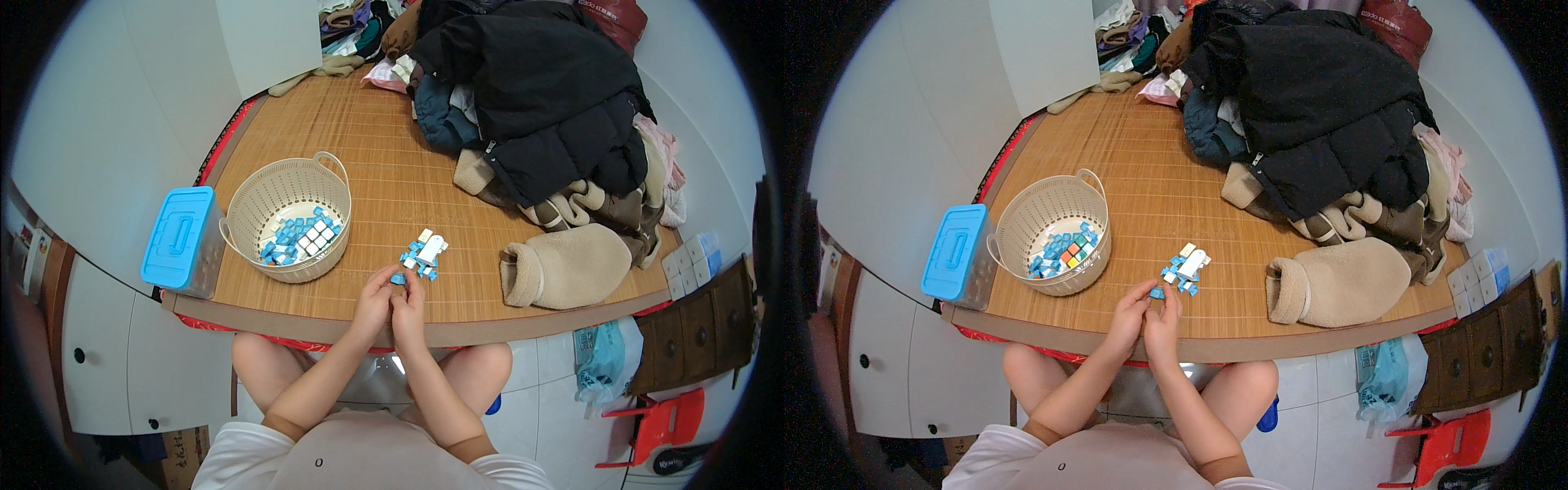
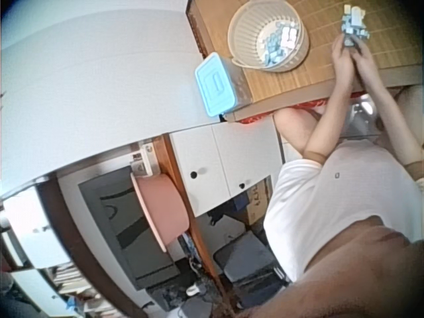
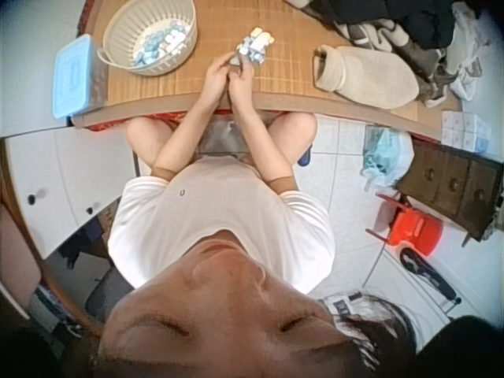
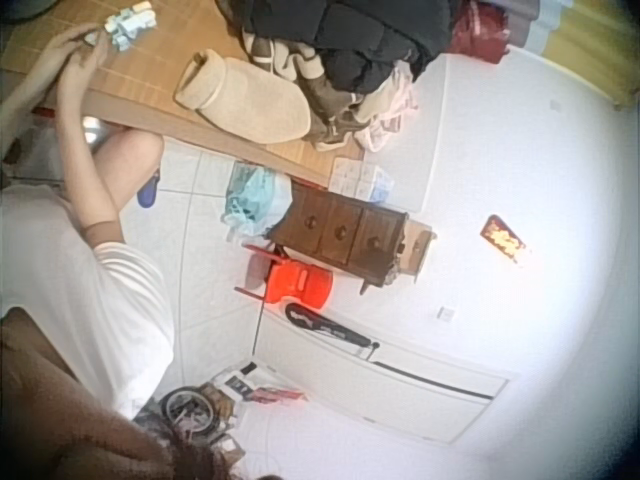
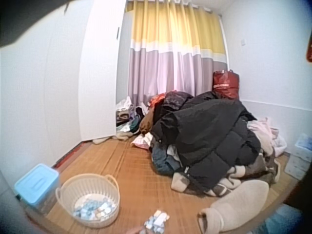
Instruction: The person sits on a low table and sorts small blue and white rectangular objects into a basket. They then move to a desk, wet an orange cloth in a pink basin, and wring it out. Finally, they open a wardrobe and hang the wet orange cloth on a blue hanger.
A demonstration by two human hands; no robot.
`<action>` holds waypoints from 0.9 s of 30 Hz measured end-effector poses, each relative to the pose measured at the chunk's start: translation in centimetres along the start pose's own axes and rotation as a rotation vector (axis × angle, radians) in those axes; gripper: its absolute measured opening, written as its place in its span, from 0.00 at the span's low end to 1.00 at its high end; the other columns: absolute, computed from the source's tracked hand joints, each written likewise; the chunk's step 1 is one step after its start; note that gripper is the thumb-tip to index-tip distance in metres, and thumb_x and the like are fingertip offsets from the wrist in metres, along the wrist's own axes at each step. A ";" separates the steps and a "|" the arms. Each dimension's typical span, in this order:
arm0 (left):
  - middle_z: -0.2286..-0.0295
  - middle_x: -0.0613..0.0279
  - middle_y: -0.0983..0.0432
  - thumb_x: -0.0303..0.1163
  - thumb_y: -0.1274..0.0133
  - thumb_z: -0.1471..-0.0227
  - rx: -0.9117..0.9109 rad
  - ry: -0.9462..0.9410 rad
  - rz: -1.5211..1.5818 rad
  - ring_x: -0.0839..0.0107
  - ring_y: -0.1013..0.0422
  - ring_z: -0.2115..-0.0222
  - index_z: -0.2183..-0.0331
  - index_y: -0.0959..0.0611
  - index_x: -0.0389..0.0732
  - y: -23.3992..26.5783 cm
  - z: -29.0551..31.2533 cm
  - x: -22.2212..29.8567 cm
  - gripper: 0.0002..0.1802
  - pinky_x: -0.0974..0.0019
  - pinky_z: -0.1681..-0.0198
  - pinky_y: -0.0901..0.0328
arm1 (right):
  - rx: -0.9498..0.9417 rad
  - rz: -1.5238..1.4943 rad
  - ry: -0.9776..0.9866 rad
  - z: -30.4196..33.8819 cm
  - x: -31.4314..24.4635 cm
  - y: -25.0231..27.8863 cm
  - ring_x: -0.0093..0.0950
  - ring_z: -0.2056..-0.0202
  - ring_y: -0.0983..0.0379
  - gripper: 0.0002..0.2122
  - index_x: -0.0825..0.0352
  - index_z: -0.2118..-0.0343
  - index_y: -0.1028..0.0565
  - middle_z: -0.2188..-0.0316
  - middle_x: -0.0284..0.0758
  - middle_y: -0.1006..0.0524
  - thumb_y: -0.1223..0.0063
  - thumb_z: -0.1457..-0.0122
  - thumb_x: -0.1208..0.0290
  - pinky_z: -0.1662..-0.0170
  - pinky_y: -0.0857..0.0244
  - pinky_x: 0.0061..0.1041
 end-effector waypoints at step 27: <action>0.49 0.48 0.40 0.25 0.63 0.45 0.063 0.113 0.497 0.67 0.39 0.50 0.47 0.40 0.27 -1.4 2.3 0.3 0.24 0.68 0.46 0.43 | -0.017 -0.518 -0.172 1.9 -0.8 -1.1 0.25 0.51 0.36 0.23 0.74 0.43 0.45 0.50 0.42 0.36 0.67 0.44 0.85 0.49 0.40 0.22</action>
Point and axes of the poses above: each hand's wrist, its own z-axis away from the middle knuckle, its own y-axis out of the back of the hand, x = y × z, the point moved 10 cm from there along -z, towards the middle knuckle
